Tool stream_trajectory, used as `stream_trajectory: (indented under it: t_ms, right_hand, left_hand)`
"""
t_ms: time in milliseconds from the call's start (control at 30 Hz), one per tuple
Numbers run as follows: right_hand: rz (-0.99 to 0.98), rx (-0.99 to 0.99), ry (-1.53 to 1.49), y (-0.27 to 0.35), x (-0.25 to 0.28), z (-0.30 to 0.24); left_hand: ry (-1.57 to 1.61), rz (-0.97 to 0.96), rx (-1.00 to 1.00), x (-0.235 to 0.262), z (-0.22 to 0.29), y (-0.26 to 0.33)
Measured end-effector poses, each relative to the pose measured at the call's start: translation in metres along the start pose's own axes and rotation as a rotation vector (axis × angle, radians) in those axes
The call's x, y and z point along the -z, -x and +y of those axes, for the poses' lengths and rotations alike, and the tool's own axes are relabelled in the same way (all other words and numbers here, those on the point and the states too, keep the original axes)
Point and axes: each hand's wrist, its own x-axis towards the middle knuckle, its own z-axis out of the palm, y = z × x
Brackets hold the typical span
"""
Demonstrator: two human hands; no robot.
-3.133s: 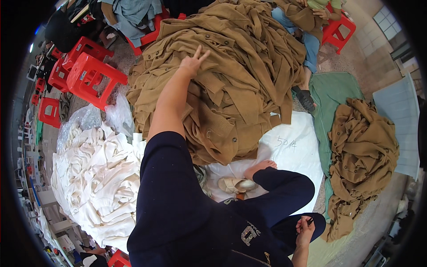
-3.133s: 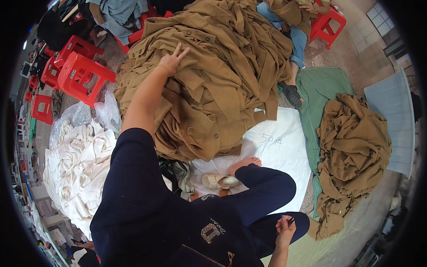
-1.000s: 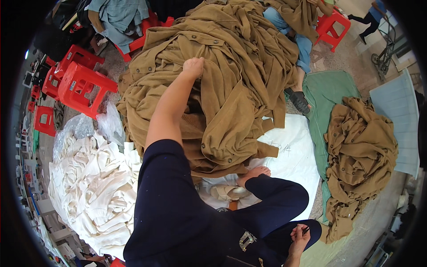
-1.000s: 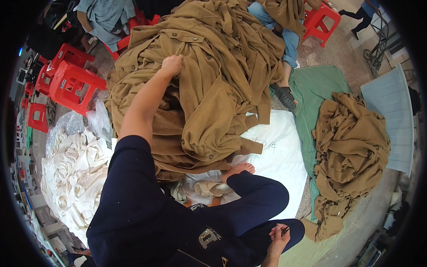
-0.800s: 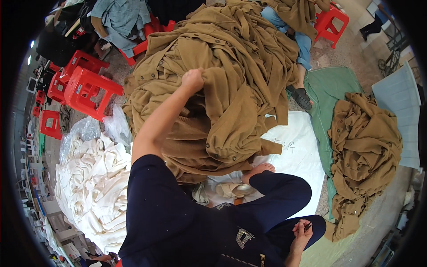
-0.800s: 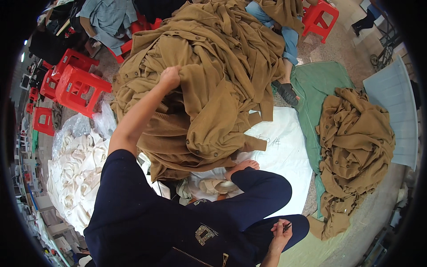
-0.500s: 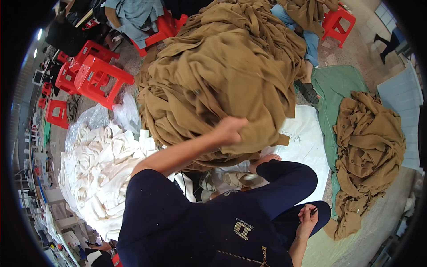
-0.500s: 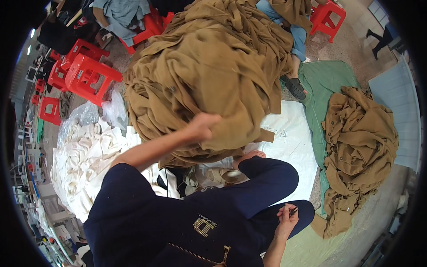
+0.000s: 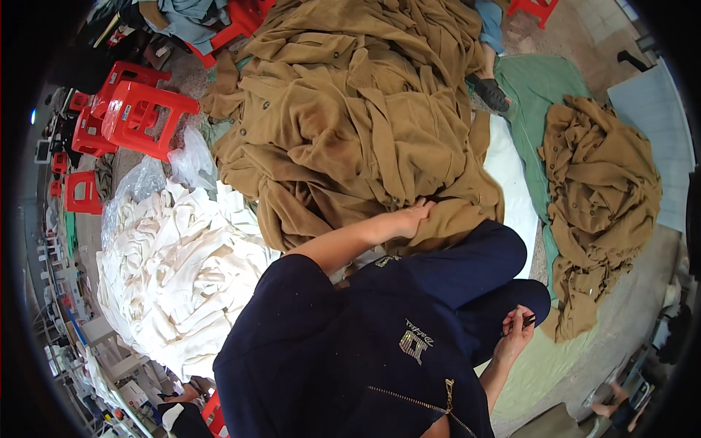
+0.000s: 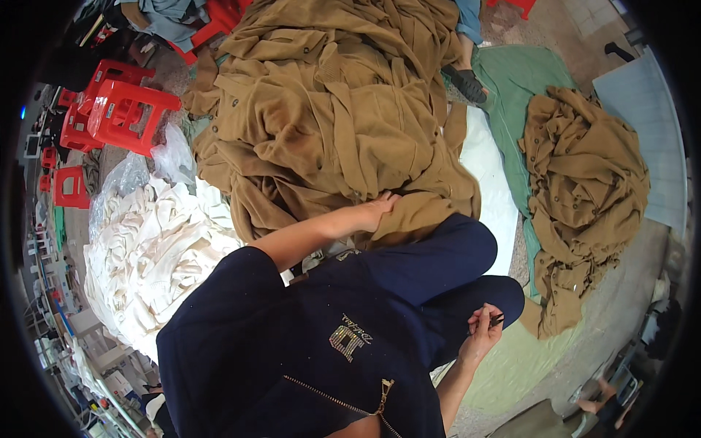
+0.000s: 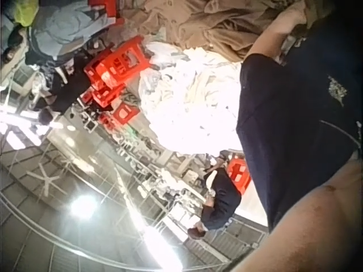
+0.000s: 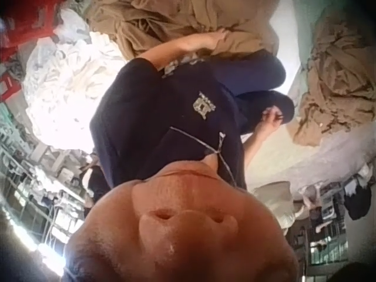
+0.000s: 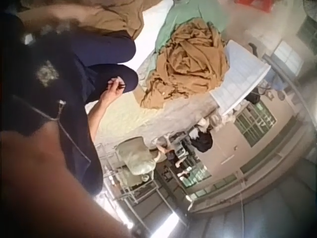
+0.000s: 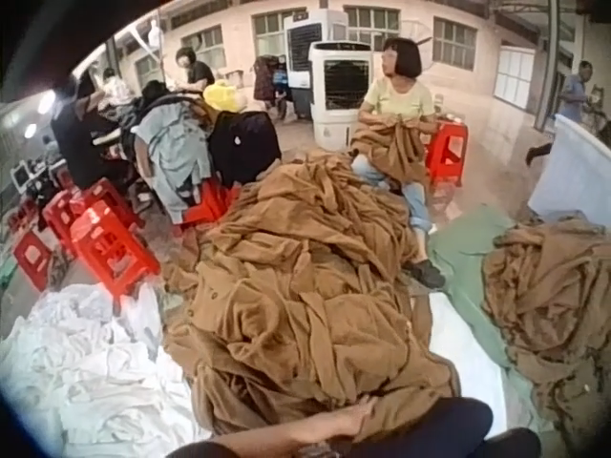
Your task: Trimming loose threads from sweaters using thread nippers.
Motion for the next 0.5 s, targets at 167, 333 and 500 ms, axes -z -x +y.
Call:
stream_trajectory:
  t_ms: [167,333,500]
  right_hand:
    - [0.077,-0.009,-0.022,0.013,0.005,-0.002]
    - [0.017,0.044,-0.096,-0.004,-0.023,-0.001]
    - [-0.134,0.089,-0.183,-0.012,-0.055,-0.012]
  left_hand:
    - [0.256,0.443,-0.227,0.129,0.034,0.059]
    - [0.067,1.269,0.384,0.196,-0.041,0.039]
    - [0.663,0.878,0.08,0.197,-0.035,0.039]
